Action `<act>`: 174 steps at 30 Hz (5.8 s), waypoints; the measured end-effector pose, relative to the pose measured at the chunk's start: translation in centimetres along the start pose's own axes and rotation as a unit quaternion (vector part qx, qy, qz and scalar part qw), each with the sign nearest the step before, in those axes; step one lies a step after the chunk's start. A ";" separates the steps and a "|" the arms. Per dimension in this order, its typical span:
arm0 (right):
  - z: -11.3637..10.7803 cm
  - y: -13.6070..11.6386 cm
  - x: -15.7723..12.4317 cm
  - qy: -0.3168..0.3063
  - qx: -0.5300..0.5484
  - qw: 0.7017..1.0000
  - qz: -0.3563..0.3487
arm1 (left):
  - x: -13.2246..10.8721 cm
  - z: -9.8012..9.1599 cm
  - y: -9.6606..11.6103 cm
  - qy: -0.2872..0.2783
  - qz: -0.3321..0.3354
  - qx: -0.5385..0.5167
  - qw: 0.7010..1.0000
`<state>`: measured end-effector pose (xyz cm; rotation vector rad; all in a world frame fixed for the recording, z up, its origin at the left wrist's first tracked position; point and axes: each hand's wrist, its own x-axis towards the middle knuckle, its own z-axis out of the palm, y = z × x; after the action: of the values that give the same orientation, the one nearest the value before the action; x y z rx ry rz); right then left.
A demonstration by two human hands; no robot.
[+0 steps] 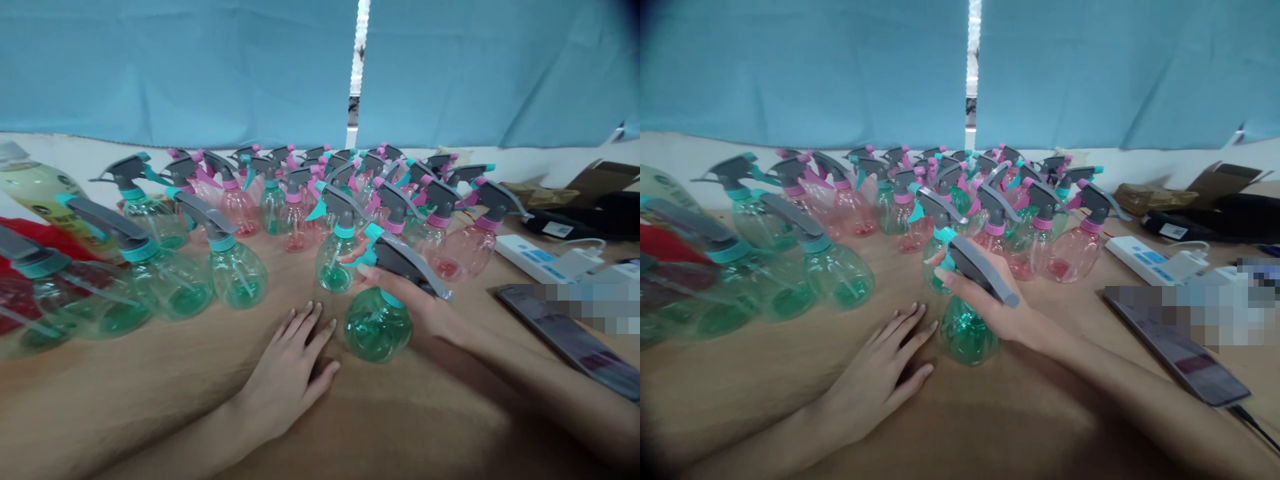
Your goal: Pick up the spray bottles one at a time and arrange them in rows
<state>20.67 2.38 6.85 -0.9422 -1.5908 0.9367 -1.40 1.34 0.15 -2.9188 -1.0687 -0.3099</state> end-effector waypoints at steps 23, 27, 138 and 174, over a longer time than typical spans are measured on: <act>-0.1 0.9 0.5 -0.052 0.019 0.998 -0.016 | 0.1 0.1 0.0 0.001 0.000 -0.021 1.000; -0.2 1.0 0.4 -0.047 0.006 0.999 -0.005 | 0.0 0.1 -0.1 0.003 0.000 -0.021 1.000; 0.1 1.0 -0.3 0.005 -0.009 1.000 0.003 | 0.1 0.0 0.0 0.002 -0.001 -0.018 1.000; -0.6 3.4 -1.1 0.019 0.010 0.998 0.052 | 0.0 0.0 -0.1 -0.007 -0.001 -0.006 1.000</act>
<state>21.81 2.82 3.46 -1.0306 -1.5101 0.9987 -1.40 1.41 0.16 -2.9350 -1.0758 -0.2989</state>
